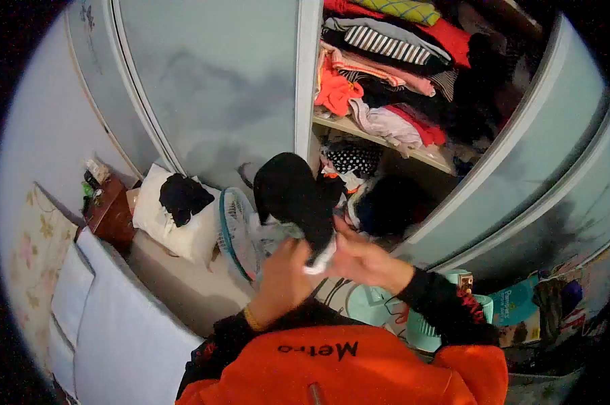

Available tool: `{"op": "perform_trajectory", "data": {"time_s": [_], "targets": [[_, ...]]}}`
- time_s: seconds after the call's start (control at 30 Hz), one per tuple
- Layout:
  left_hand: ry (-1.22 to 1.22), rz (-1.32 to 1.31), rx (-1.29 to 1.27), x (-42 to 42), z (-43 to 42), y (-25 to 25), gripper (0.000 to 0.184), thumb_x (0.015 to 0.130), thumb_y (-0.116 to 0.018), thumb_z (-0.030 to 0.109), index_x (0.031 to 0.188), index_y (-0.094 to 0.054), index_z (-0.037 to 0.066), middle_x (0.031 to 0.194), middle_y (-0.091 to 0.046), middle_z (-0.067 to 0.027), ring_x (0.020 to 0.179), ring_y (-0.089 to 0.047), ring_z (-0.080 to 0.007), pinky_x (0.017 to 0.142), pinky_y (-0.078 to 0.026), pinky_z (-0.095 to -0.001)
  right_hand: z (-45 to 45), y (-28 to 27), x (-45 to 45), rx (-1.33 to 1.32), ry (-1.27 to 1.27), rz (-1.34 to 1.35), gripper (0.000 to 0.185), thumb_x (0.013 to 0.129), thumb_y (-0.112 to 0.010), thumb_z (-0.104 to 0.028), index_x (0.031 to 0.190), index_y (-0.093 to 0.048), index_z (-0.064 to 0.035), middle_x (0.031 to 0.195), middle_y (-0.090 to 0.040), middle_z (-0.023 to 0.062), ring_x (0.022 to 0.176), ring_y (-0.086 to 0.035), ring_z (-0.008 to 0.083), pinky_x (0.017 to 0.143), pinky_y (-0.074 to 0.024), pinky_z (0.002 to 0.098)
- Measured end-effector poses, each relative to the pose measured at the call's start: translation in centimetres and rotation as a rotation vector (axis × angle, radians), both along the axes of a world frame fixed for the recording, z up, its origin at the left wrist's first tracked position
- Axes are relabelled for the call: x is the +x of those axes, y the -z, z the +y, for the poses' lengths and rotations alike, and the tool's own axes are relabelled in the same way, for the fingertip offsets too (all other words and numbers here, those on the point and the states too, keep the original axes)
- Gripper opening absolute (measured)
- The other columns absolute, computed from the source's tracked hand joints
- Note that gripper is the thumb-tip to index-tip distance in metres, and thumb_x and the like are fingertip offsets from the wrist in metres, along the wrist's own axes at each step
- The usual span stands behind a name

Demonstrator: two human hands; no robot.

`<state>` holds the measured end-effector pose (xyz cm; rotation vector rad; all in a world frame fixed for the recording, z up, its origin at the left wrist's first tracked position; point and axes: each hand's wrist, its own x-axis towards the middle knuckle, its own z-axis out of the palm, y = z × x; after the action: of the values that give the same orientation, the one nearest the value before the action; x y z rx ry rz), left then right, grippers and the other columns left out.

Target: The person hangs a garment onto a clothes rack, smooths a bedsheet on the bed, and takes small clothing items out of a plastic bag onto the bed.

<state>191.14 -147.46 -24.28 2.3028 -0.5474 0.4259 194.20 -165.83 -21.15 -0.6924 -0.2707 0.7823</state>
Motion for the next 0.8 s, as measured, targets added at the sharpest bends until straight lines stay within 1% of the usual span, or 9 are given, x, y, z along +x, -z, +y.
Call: {"op": "perform_trajectory", "data": {"time_s": [0.03, 0.1, 0.13, 0.2, 0.3, 0.5, 0.67, 0.77, 0.8], "targets": [[-0.017, 0.021, 0.131, -0.4, -1.2, -1.3, 0.043, 0.067, -0.068, 0.015, 0.106, -0.053, 0.003, 0.107, -0.053, -0.0204, 0.088, -0.053, -0.0404, 0.068, -0.044, -0.043, 0.4, 1.4, 0.2, -0.057, 0.096, 0.048, 0.061, 0.089, -0.058, -0.027, 0.142, -0.028, -0.0175, 0.14, -0.038, 0.0058, 0.127, -0.038, 0.0276, 0.103, -0.0317, 0.0525], [-0.006, -0.018, 0.161, -0.1, -1.3, -1.5, 0.047, 0.066, -0.07, 0.019, 0.107, -0.054, 0.004, 0.117, -0.048, -0.0192, 0.098, -0.049, -0.0363, 0.076, -0.042, -0.043, 0.8, 4.6, 0.7, 0.06, 0.211, 0.2, 0.048, 0.092, -0.053, -0.022, 0.135, -0.037, -0.0131, 0.134, -0.045, 0.0067, 0.124, -0.042, 0.0267, 0.103, -0.0352, 0.0452], [0.01, -0.095, 0.131, 0.0, -1.1, -2.0, 0.048, 0.066, -0.071, 0.024, 0.108, -0.055, 0.004, 0.117, -0.048, -0.0192, 0.102, -0.046, -0.0359, 0.082, -0.038, -0.0448, 1.0, 4.8, 0.5, 0.057, 0.204, 0.196, 0.048, 0.092, -0.053, -0.022, 0.135, -0.037, -0.0131, 0.134, -0.045, 0.0067, 0.124, -0.042, 0.0267, 0.103, -0.0352, 0.0452], [0.013, -0.176, 0.094, -0.3, -0.8, -1.9, 0.052, 0.072, -0.068, 0.037, 0.111, -0.057, 0.004, 0.124, -0.045, -0.0199, 0.115, -0.038, -0.0351, 0.095, -0.025, -0.0489, 1.6, 5.1, 0.0, 0.383, 0.137, 0.222, 0.053, 0.09, -0.054, -0.03, 0.135, -0.037, -0.0077, 0.134, -0.045, 0.0091, 0.123, -0.043, 0.0283, 0.104, -0.0326, 0.0456], [0.06, -0.177, 0.104, -0.3, -0.1, -1.9, 0.05, 0.078, -0.062, 0.041, 0.112, -0.057, 0.004, 0.13, -0.042, -0.0225, 0.121, -0.035, -0.0366, 0.097, -0.021, -0.049, 1.7, 6.3, -0.3, 0.366, 0.157, 0.199, 0.061, 0.088, -0.056, -0.038, 0.135, -0.036, -0.0039, 0.134, -0.045, 0.0108, 0.122, -0.044, 0.0287, 0.104, -0.0325, 0.0451], [0.025, -0.106, 0.13, 0.2, -0.3, 0.0, 0.055, 0.079, -0.062, 0.045, 0.115, -0.055, 0.005, 0.131, -0.044, -0.0169, 0.121, -0.037, -0.0319, 0.093, -0.024, -0.046, 1.0, 8.2, 0.1, 0.361, 0.085, 0.257, 0.064, 0.081, -0.065, -0.029, 0.133, -0.038, -0.0038, 0.13, -0.049, 0.0103, 0.118, -0.047, 0.0293, 0.101, -0.0347, 0.045], [0.059, -0.104, 0.141, 0.2, -0.2, 0.4, 0.059, 0.077, -0.064, 0.048, 0.116, -0.054, 0.005, 0.128, -0.048, -0.0167, 0.121, -0.038, -0.0303, 0.091, -0.025, -0.0444, 1.3, 7.8, -0.3, 0.164, 0.212, 0.183, 0.048, 0.088, -0.055, -0.023, 0.131, -0.042, -0.0038, 0.127, -0.051, 0.0098, 0.114, -0.051, 0.0277, 0.097, -0.0391, 0.0434], [0.107, -0.122, 0.162, 0.4, -0.4, 0.7, 0.052, 0.076, -0.064, 0.04, 0.114, -0.055, 0.006, 0.127, -0.05, -0.0145, 0.121, -0.038, -0.0284, 0.09, -0.026, -0.0453, 2.1, 7.0, 0.0, 0.106, 0.353, 0.293, 0.043, 0.091, -0.05, -0.022, 0.129, -0.044, -0.0049, 0.125, -0.053, 0.0096, 0.113, -0.052, 0.0269, 0.096, -0.0406, 0.0424], [0.108, -0.094, 0.116, 0.4, -0.4, 1.1, 0.051, 0.077, -0.064, 0.037, 0.116, -0.054, 0.005, 0.127, -0.049, -0.0159, 0.121, -0.038, -0.0297, 0.093, -0.026, -0.0459, 2.1, 6.3, -0.3, 0.114, 0.339, 0.282, 0.044, 0.093, -0.049, -0.031, 0.128, -0.045, -0.0058, 0.124, -0.054, 0.0094, 0.114, -0.051, 0.0263, 0.095, -0.0408, 0.0419]]}}
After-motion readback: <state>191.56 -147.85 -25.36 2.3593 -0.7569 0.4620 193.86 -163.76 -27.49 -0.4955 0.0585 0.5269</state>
